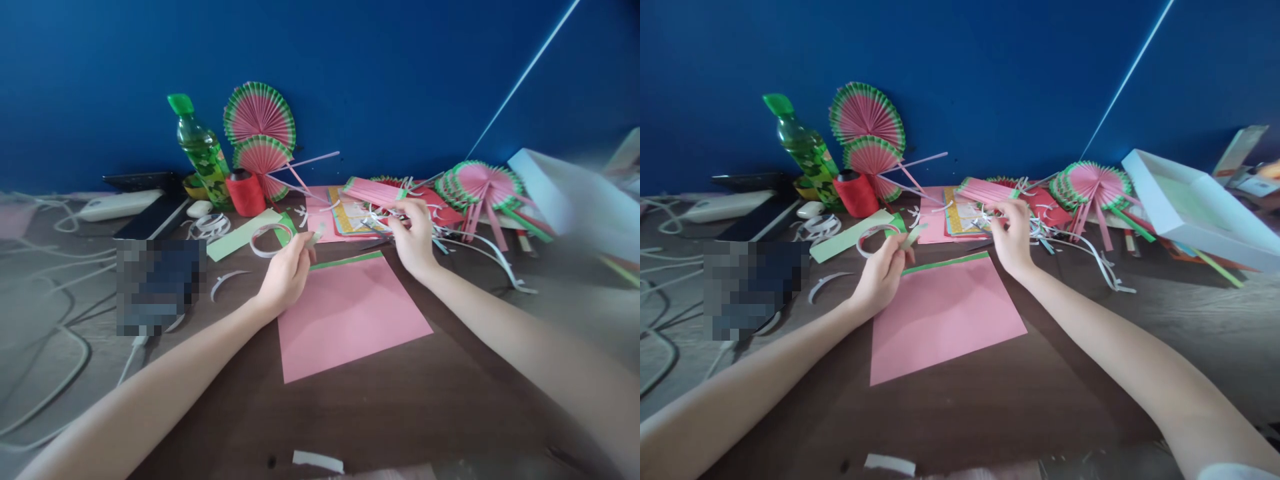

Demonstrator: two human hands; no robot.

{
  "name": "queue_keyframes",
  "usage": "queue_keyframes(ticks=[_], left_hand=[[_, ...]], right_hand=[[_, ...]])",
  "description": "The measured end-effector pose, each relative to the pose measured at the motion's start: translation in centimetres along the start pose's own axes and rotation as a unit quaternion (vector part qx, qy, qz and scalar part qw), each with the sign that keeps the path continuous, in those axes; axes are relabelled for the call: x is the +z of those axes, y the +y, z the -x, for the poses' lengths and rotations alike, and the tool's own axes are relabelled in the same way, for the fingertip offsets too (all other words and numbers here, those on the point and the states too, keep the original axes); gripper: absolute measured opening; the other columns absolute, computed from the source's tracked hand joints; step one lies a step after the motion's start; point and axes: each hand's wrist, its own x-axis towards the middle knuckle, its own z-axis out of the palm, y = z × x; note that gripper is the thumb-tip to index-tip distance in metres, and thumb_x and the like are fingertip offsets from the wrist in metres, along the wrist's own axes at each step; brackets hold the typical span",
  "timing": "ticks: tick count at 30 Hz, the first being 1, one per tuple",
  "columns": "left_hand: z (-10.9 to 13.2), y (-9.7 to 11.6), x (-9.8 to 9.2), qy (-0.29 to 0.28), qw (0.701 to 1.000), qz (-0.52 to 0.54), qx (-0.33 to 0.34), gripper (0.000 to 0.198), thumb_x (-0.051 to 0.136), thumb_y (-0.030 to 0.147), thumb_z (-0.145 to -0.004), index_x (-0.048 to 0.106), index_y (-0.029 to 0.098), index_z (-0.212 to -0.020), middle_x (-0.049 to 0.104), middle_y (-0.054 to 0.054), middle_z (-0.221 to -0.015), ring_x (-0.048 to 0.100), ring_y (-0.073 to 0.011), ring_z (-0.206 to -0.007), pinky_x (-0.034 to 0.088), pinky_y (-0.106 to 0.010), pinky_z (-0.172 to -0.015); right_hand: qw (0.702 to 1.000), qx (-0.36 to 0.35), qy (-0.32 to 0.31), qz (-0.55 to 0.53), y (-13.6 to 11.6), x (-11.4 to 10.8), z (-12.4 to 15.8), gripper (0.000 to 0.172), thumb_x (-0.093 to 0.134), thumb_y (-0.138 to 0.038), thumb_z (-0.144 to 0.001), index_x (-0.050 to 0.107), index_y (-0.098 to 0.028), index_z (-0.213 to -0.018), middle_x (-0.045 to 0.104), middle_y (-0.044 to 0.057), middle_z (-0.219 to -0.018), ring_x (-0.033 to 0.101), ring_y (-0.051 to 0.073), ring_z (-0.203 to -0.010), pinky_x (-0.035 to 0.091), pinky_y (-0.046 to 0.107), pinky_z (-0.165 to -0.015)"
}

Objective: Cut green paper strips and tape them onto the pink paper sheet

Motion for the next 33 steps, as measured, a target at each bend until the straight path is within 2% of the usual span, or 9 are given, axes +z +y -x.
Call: queue_keyframes(ticks=[3, 6, 8, 12, 17, 20, 25, 28, 33], left_hand=[[0.2, -0.1, 0.2, -0.027, 0.997, 0.033, 0.059, 0.034, 0.030, 0.008, -0.085, 0.043, 0.016, -0.116, 0.061, -0.006, -0.090, 0.056, -0.0104, -0.072, 0.046, -0.025, -0.069], [0.2, 0.2, 0.3, -0.045, 0.995, 0.072, 0.055, 0.040, 0.031, 0.008, -0.087, 0.038, 0.019, -0.124, 0.062, -0.004, -0.090, 0.058, -0.0095, -0.073, 0.047, -0.025, -0.073], [0.1, 0.5, 0.4, -0.045, 0.994, 0.099, 0.024, 0.039, 0.034, 0.011, -0.088, 0.038, 0.021, -0.126, 0.062, -0.003, -0.087, 0.058, -0.0093, -0.074, 0.047, -0.025, -0.074], [0.1, 1.2, 0.7, -0.065, 0.984, 0.162, -0.017, 0.039, 0.039, 0.015, -0.088, 0.038, 0.022, -0.126, 0.062, -0.002, -0.084, 0.060, -0.0093, -0.072, 0.048, -0.024, -0.071], [0.0, 1.2, 1.1, -0.072, 0.965, 0.246, -0.058, 0.034, 0.040, 0.019, -0.088, 0.037, 0.021, -0.122, 0.061, -0.001, -0.081, 0.060, -0.0100, -0.069, 0.049, -0.026, -0.069], [-0.1, 0.9, 1.2, -0.065, 0.957, 0.271, -0.084, 0.032, 0.041, 0.018, -0.087, 0.037, 0.020, -0.118, 0.060, 0.000, -0.076, 0.059, -0.0093, -0.065, 0.048, -0.026, -0.066], [-0.1, 0.8, 1.0, -0.047, 0.973, 0.204, -0.100, 0.032, 0.041, 0.013, -0.083, 0.038, 0.019, -0.115, 0.059, 0.003, -0.070, 0.058, -0.0093, -0.065, 0.045, -0.025, -0.066], [-0.1, 0.9, 0.9, -0.036, 0.983, 0.149, -0.098, 0.031, 0.042, 0.011, -0.081, 0.041, 0.019, -0.110, 0.059, 0.004, -0.067, 0.056, -0.0094, -0.064, 0.043, -0.023, -0.062], [-0.1, 1.1, 0.8, -0.054, 0.985, 0.153, -0.067, 0.031, 0.041, 0.011, -0.081, 0.039, 0.019, -0.111, 0.059, 0.004, -0.067, 0.057, -0.0090, -0.064, 0.042, -0.023, -0.062]], right_hand=[[0.986, -0.003, -0.138, -0.090, -3.0, 0.2, 1.1, 0.017, 0.048, -0.014, -0.077, 0.064, -0.020, -0.077, 0.059, 0.004, -0.087, 0.054, 0.018, -0.089, 0.044, 0.034, -0.076], [0.939, 0.018, -0.299, -0.170, -5.3, 0.5, 2.4, 0.018, 0.048, -0.020, -0.082, 0.066, -0.019, -0.084, 0.061, 0.003, -0.088, 0.057, 0.016, -0.085, 0.046, 0.032, -0.073], [0.920, 0.049, -0.330, -0.205, -6.1, 0.9, 3.3, 0.018, 0.052, -0.026, -0.081, 0.064, -0.020, -0.093, 0.060, 0.005, -0.097, 0.057, 0.016, -0.088, 0.047, 0.031, -0.074], [0.919, 0.065, -0.315, -0.228, -6.4, 1.4, 4.3, 0.023, 0.055, -0.033, -0.080, 0.064, -0.023, -0.099, 0.060, 0.005, -0.105, 0.057, 0.016, -0.091, 0.047, 0.030, -0.077], [0.934, 0.083, -0.266, -0.223, -6.2, 1.3, 4.3, 0.025, 0.048, -0.037, -0.085, 0.069, -0.025, -0.092, 0.067, 0.002, -0.090, 0.060, 0.015, -0.084, 0.048, 0.032, -0.079], [0.941, 0.102, -0.249, -0.207, -6.0, 1.2, 4.1, 0.026, 0.049, -0.039, -0.084, 0.069, -0.023, -0.089, 0.067, 0.002, -0.086, 0.060, 0.016, -0.082, 0.048, 0.031, -0.075], [0.938, 0.135, -0.229, -0.221, -6.0, 1.2, 4.1, 0.019, 0.055, -0.033, -0.080, 0.068, -0.019, -0.081, 0.065, 0.001, -0.075, 0.058, 0.013, -0.067, 0.047, 0.027, -0.066], [0.924, 0.162, -0.233, -0.256, -6.0, 1.3, 4.2, 0.017, 0.057, -0.032, -0.078, 0.067, -0.019, -0.079, 0.065, 0.000, -0.074, 0.057, 0.012, -0.065, 0.047, 0.026, -0.065], [0.911, 0.182, -0.253, -0.269, -5.9, 1.4, 4.3, 0.019, 0.059, -0.036, -0.077, 0.065, -0.018, -0.075, 0.063, 0.000, -0.070, 0.058, 0.012, -0.068, 0.046, 0.026, -0.067]])
